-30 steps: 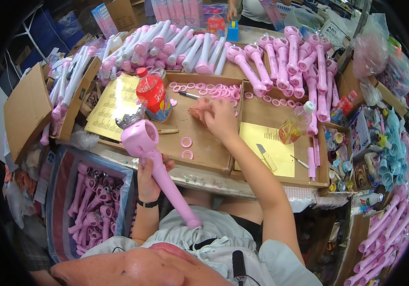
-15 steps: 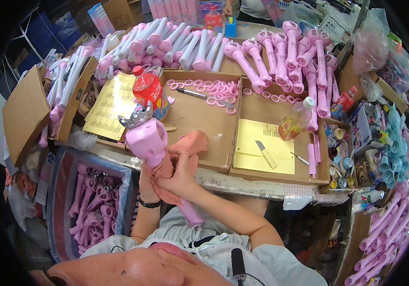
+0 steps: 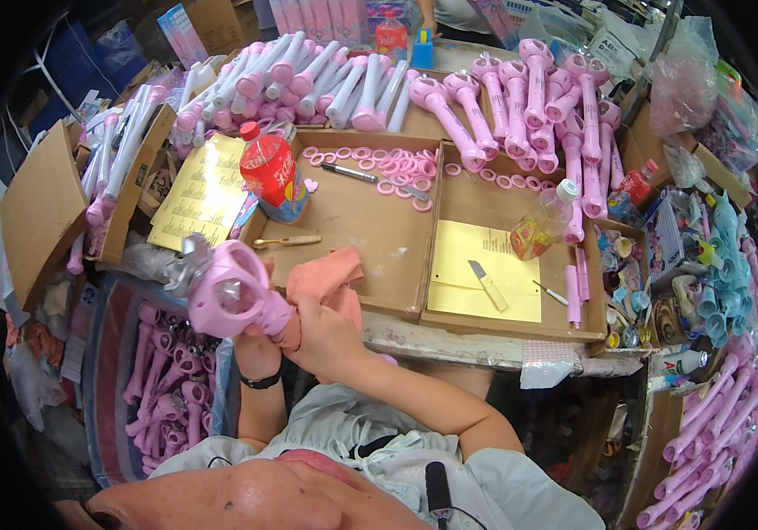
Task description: The person assembles pink light sticks by inserting a small metal piece into the top of each stick, wiping the surface with a cloth, and placing the finished item on the table. The person repeats this process for multiple sticks, handling them one at a time.
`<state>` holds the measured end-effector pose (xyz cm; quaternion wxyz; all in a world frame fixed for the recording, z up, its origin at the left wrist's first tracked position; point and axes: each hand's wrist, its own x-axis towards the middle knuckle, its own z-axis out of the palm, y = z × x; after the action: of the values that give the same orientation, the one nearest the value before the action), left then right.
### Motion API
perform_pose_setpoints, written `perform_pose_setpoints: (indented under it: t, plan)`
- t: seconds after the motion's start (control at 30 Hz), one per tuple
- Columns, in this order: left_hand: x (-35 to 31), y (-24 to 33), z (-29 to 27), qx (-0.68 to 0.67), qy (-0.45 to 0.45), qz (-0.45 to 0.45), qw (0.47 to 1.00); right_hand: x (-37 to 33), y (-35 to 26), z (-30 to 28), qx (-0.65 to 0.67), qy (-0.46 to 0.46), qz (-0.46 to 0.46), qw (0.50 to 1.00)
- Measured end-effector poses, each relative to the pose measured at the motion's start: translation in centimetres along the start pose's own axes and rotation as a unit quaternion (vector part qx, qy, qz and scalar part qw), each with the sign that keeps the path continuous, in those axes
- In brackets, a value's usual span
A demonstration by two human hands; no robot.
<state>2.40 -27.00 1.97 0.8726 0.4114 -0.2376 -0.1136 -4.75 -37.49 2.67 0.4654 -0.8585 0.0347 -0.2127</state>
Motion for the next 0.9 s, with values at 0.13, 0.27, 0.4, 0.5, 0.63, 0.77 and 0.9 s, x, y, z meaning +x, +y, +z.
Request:
perform_pose_setpoints:
  t: [0.13,0.27,0.4,0.5,0.63,0.77,0.9]
  plan:
    - [1.0,1.6,-1.8,-0.013,-0.014,0.122,0.992,-1.1,0.9,-1.1,-0.068,-0.026,-0.046,0.996]
    - [2.1,4.7,-4.1,-0.192,-0.04,0.188,0.962,-2.4,0.9,-3.2,-0.125,-0.068,-0.061,0.988]
    - [2.5,5.6,-4.2,-0.284,-0.073,0.204,0.934,-2.7,0.8,-5.5,-0.074,-0.09,-0.087,0.989]
    - [2.7,5.5,-3.5,-0.358,-0.115,0.213,0.902,-2.1,1.7,-6.6,0.008,-0.101,-0.096,0.99]
    - [2.9,5.7,-2.8,-0.383,-0.173,0.231,0.878,-1.3,3.4,-6.1,0.265,-0.06,-0.031,0.962]
    - [2.2,6.2,-2.9,-0.408,-0.277,0.191,0.849,-1.3,3.7,-4.3,0.44,0.041,0.121,0.889]
    - [2.1,7.3,-3.3,-0.379,-0.313,0.152,0.858,-1.3,3.6,-3.1,0.417,0.108,0.121,0.894]
